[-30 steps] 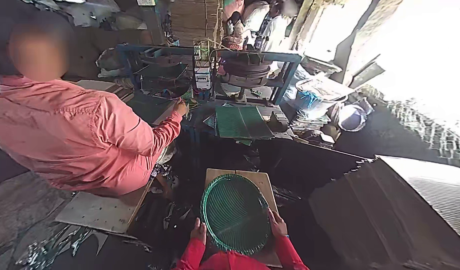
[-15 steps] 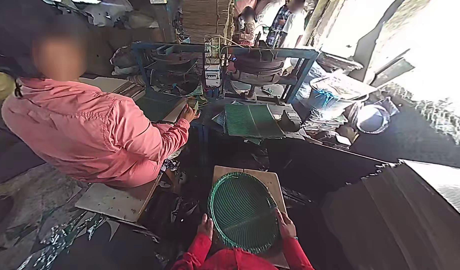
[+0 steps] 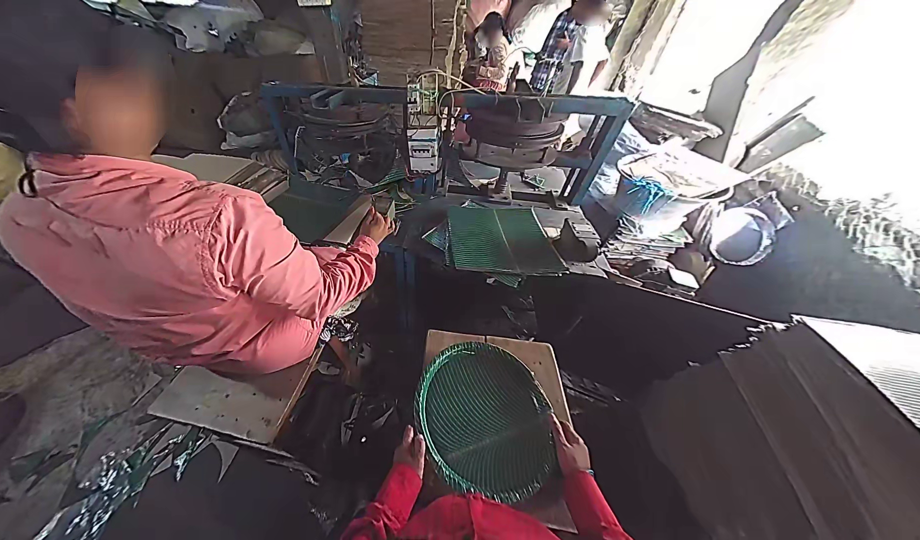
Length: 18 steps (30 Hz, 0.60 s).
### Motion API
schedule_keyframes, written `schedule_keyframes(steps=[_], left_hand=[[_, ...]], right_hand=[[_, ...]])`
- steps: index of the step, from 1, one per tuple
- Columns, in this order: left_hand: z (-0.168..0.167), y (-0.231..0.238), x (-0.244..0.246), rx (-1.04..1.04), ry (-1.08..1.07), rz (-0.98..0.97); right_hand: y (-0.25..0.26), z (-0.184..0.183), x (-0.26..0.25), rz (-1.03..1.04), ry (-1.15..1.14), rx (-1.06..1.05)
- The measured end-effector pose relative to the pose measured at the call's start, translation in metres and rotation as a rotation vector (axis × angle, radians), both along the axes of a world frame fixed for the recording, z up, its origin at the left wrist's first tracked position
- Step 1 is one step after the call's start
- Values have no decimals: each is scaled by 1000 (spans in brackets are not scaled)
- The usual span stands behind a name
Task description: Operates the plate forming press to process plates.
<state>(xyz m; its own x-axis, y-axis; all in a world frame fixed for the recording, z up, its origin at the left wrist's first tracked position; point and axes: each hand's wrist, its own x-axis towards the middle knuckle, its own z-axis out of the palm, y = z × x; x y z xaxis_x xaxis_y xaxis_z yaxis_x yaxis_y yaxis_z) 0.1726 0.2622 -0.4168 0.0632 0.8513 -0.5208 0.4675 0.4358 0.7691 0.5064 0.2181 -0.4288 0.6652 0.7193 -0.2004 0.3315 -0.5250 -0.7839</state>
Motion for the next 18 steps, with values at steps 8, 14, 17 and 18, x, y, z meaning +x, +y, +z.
schedule_keyframes(steps=[8, 14, 17, 18], left_hand=[[-18, -1, 0, 42, -29, 46], [-14, 0, 0, 28, -7, 12], [-16, 0, -1, 25, -12, 15], [-16, 0, 0, 23, -15, 21]], right_hand=[[1, -1, 2, 11, -7, -22], [1, -2, 2, 13, -9, -12], [1, -1, 2, 19, -7, -10], [1, 0, 2, 13, -5, -7]])
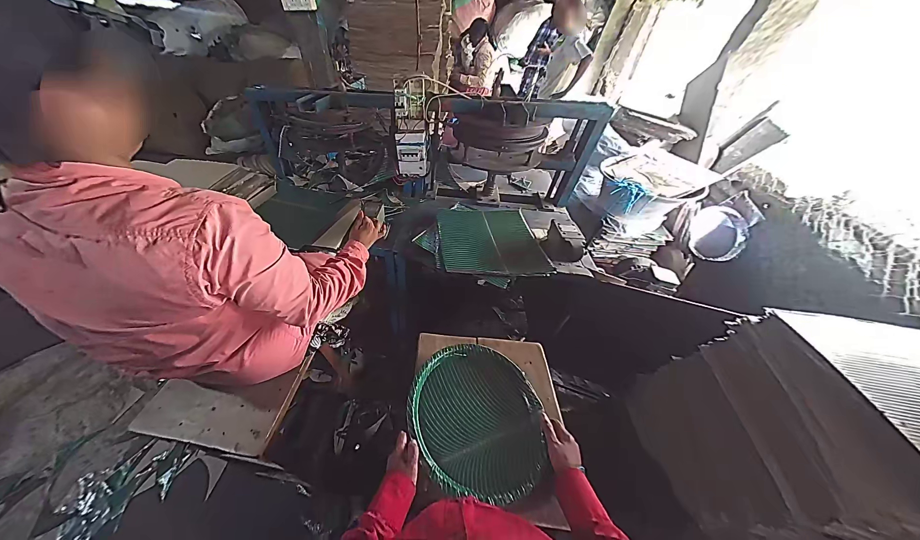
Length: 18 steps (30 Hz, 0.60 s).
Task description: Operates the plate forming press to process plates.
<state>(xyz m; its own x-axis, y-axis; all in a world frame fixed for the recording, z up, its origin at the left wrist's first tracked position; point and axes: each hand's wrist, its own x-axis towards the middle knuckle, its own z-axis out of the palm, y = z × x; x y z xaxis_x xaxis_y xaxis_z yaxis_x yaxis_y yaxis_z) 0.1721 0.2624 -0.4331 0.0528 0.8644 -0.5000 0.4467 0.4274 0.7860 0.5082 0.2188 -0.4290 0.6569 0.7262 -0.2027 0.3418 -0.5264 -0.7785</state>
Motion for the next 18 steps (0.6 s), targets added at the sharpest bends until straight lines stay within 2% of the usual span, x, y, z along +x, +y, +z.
schedule_keyframes(steps=[18], left_hand=[[3, -1, 0, 9, -20, 19]], right_hand=[[1, -4, 1, -14, 8, 13]])
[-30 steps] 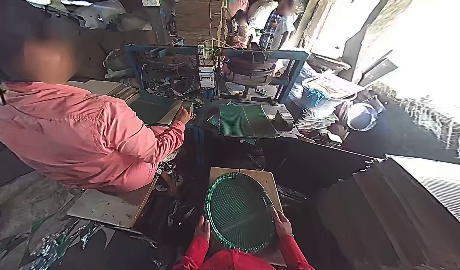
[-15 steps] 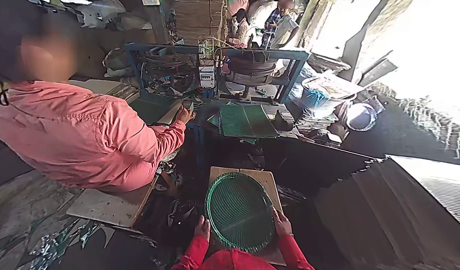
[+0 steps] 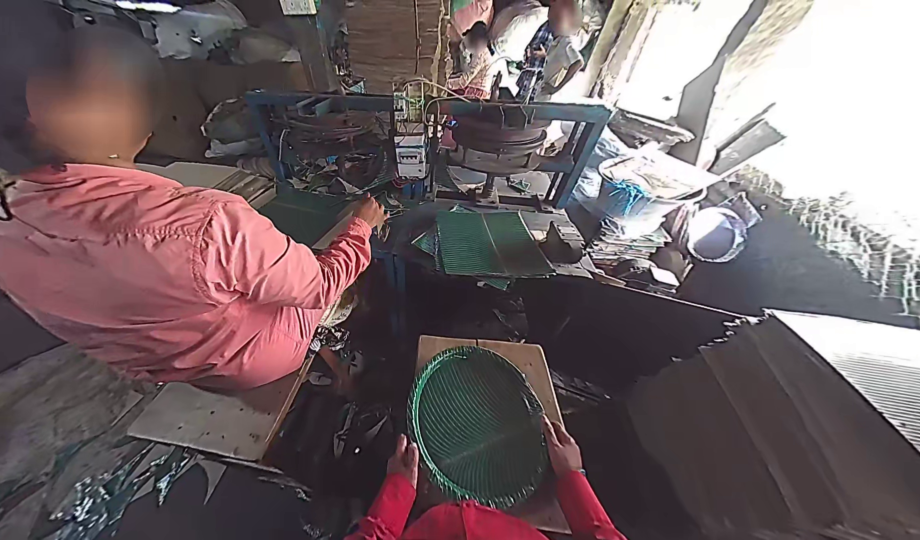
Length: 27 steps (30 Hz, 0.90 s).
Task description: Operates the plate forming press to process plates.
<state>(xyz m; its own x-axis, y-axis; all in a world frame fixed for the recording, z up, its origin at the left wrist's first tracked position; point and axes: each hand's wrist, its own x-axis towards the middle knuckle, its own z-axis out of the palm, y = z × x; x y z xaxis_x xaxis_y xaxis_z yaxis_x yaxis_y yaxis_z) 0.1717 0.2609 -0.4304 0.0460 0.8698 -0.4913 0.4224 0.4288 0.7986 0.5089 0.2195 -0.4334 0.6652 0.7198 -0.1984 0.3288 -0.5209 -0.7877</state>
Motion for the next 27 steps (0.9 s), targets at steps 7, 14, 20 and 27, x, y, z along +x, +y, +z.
schedule_keyframes(steps=[7, 14, 20, 27], left_hand=[[3, 0, 0, -17, 10, 1], [4, -1, 0, -20, 23, -12], [3, -1, 1, 0, 12, -3], [6, 0, -1, -34, -3, -7]], right_hand=[[-1, 7, -3, 15, -3, -12], [-1, 6, -2, 17, -14, -10], [-1, 3, -1, 26, -28, -19], [-2, 5, -2, 29, -35, 2]])
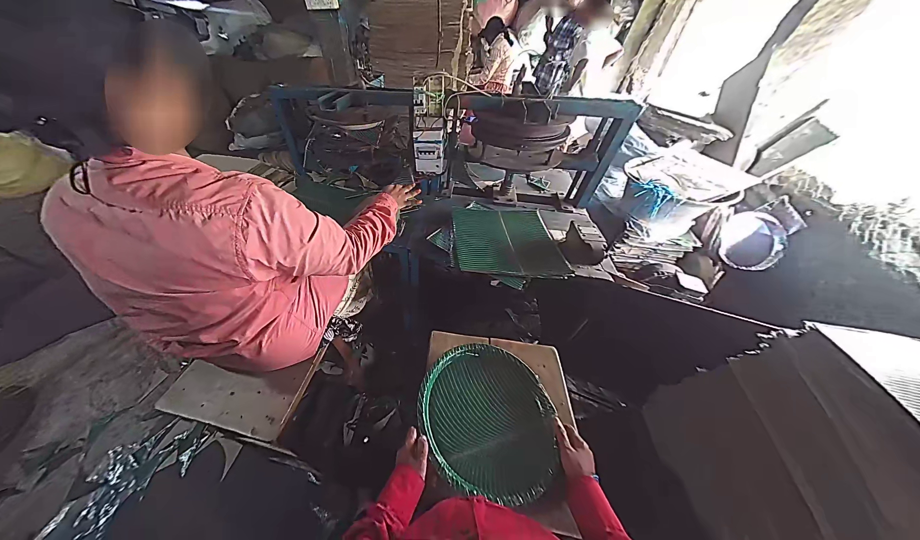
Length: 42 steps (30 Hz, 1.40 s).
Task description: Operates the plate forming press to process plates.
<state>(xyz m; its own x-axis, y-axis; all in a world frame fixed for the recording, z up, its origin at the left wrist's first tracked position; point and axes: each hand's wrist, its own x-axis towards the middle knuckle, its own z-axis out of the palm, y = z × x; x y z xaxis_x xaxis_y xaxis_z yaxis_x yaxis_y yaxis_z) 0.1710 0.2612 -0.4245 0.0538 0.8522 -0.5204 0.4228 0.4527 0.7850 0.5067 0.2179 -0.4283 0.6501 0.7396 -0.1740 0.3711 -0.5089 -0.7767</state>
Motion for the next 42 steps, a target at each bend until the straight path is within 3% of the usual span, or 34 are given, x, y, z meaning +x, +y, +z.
schedule_keyframes(steps=[42], left_hand=[[-2, 4, 3, -3, 47, -12]], right_hand=[[1, -4, 3, 0, 29, 11]])
